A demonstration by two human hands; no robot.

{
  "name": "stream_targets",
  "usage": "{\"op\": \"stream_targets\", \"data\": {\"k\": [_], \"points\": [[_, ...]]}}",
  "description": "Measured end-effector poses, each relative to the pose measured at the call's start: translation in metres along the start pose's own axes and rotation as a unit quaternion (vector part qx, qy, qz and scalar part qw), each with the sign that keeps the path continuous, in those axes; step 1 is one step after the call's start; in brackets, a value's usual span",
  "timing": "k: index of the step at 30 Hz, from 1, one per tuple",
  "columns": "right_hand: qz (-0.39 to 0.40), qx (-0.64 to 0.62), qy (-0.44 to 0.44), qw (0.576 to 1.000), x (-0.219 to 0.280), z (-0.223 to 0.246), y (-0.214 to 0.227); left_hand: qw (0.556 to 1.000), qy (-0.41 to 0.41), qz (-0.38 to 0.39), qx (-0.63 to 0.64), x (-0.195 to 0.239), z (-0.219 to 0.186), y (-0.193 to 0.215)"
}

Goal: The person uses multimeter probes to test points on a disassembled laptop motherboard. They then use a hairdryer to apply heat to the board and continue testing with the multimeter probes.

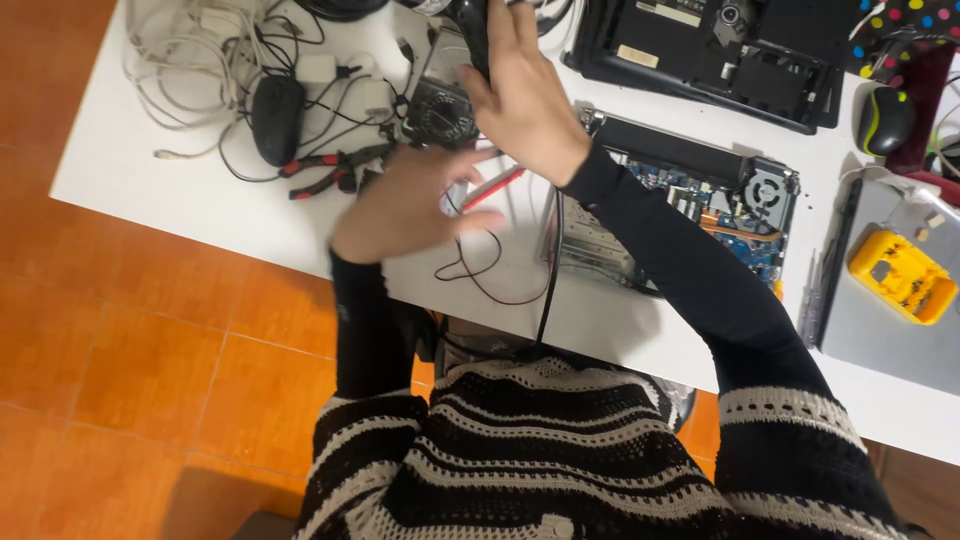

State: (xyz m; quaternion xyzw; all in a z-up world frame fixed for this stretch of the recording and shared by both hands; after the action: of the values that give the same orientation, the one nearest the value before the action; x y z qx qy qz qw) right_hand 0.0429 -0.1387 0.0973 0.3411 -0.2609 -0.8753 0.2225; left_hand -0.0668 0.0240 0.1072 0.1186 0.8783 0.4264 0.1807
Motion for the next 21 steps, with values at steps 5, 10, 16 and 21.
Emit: {"op": "stream_targets", "data": {"k": [5, 10, 16, 21], "points": [[0.008, 0.011, -0.042, 0.999, -0.003, -0.028, 0.004, 0.991, -0.112, 0.052, -0.044, -0.014, 0.002, -0.067], [-0.019, 0.047, 0.054, 0.997, -0.001, -0.026, 0.036, 0.983, -0.051, -0.044, -0.171, -0.025, 0.014, -0.102], [-0.088, 0.106, -0.037, 0.99, -0.003, -0.108, 0.04, 0.977, 0.006, -0.03, -0.21, -0.03, 0.022, -0.111], [-0.142, 0.221, -0.046, 0.964, -0.035, -0.154, 0.026, 0.964, 0.025, -0.046, -0.262, -0.033, 0.02, -0.109]]}}
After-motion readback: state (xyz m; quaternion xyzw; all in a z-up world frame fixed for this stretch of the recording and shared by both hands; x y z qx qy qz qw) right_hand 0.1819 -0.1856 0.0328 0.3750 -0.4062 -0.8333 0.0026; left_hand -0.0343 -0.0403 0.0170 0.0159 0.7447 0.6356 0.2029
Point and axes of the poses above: each hand's wrist, its own x-axis away from the middle knuckle, its own y-axis out of the back of the hand, z = x × y, the point moved 1 cm from there along -x, towards the middle knuckle, and after that the axes turned 10 degrees about -x, right-handed, at the moved point
